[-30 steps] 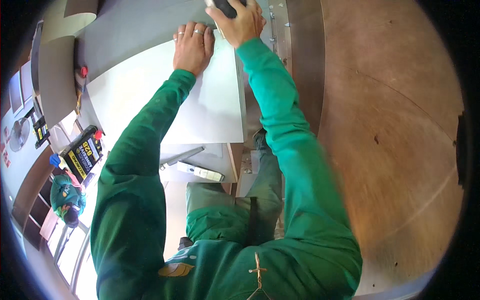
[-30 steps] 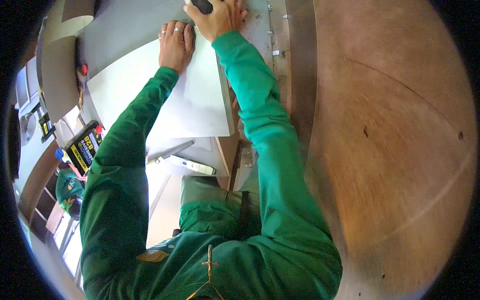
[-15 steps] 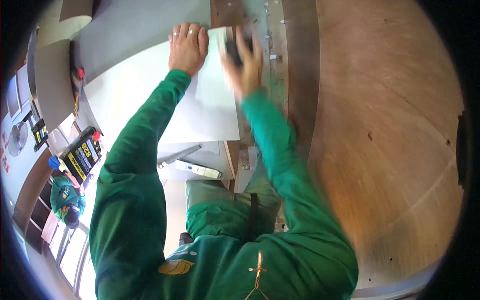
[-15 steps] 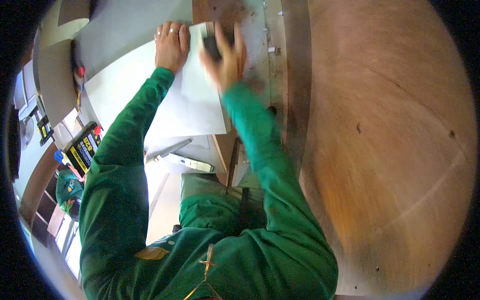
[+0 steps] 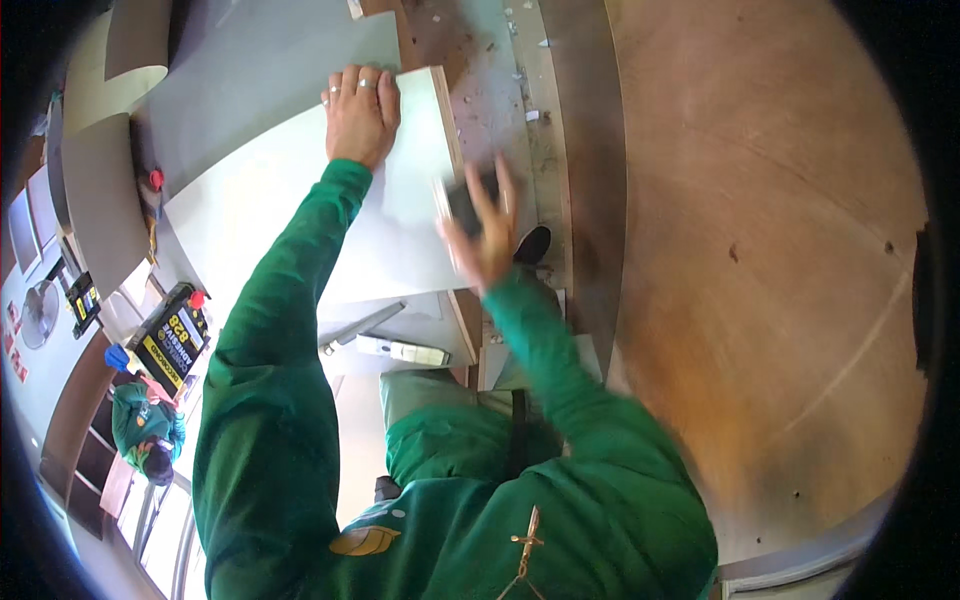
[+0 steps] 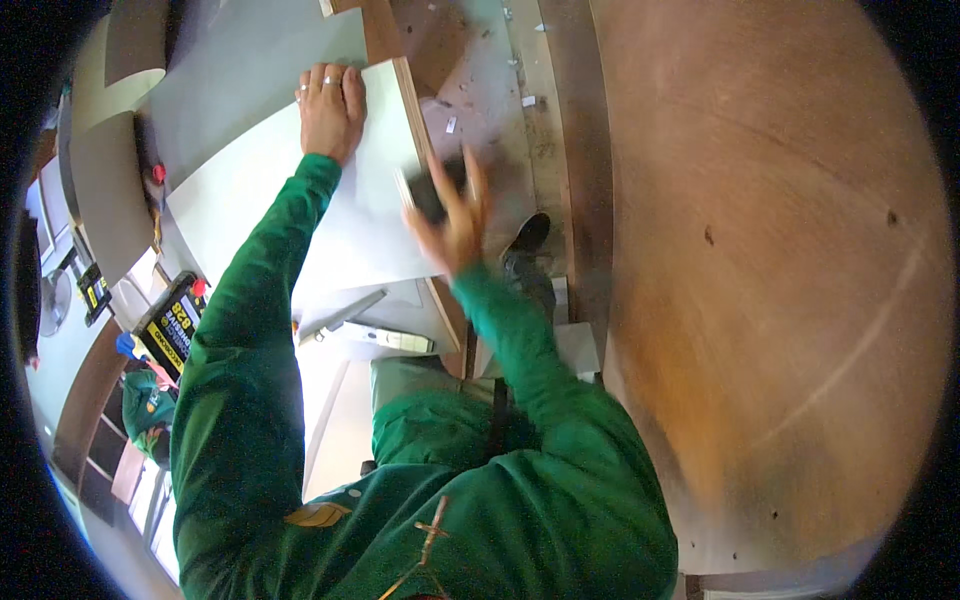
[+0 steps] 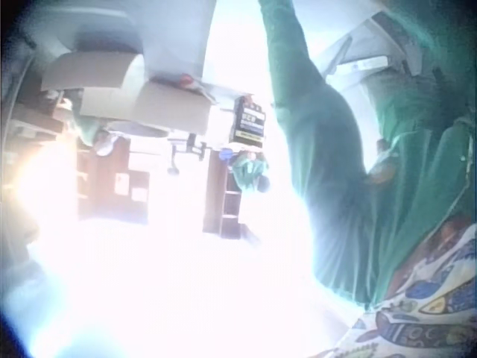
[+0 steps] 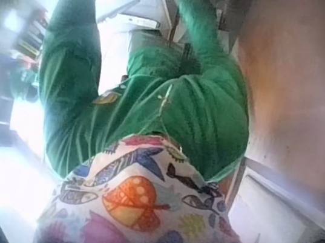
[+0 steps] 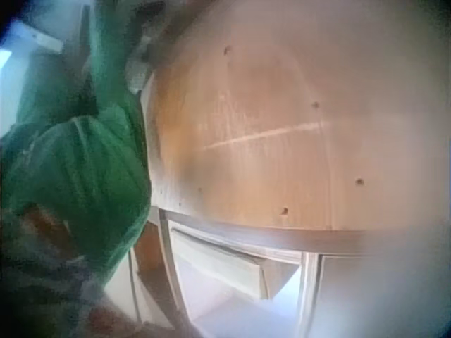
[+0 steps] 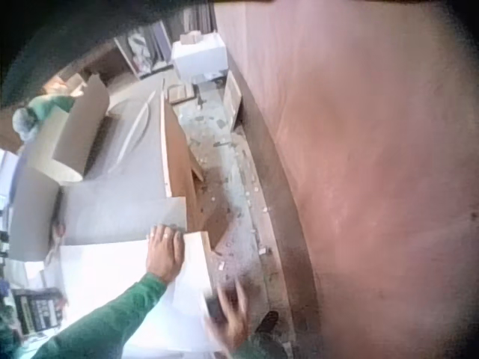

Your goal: The person uses a hand-held sanding block to smooth the edges and surfaces of a rectangular wood piece on a work table, repeatedly rubbing the block against the wood and turning the piece over to sand multiple sides.

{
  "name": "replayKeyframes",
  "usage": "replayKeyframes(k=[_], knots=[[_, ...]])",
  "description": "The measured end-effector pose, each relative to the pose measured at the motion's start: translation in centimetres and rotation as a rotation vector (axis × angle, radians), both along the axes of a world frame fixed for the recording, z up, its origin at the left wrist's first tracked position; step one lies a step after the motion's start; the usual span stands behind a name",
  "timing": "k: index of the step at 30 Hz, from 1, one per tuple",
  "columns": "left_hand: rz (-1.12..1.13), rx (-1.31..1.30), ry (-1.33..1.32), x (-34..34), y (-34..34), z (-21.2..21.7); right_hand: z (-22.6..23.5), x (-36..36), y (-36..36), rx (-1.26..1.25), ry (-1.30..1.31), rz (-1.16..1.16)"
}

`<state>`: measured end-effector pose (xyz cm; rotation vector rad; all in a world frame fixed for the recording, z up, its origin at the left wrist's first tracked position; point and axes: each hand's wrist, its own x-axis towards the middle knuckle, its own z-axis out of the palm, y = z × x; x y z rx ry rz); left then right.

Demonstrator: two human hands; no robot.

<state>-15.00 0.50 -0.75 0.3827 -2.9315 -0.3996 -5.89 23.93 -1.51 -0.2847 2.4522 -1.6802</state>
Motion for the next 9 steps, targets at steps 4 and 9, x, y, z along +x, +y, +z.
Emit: replayKeyframes(k=[4, 9], knots=[[-0.009, -0.011, 0.03, 0.5, 0.5, 0.2, 0.2, -1.1, -0.5, 0.05, 0.06, 0.008], [-0.021, -0.013, 0.037, -1.0, 0.8, -0.1, 1.4, -22.0, -10.7, 0.144, -0.239, 0.27]])
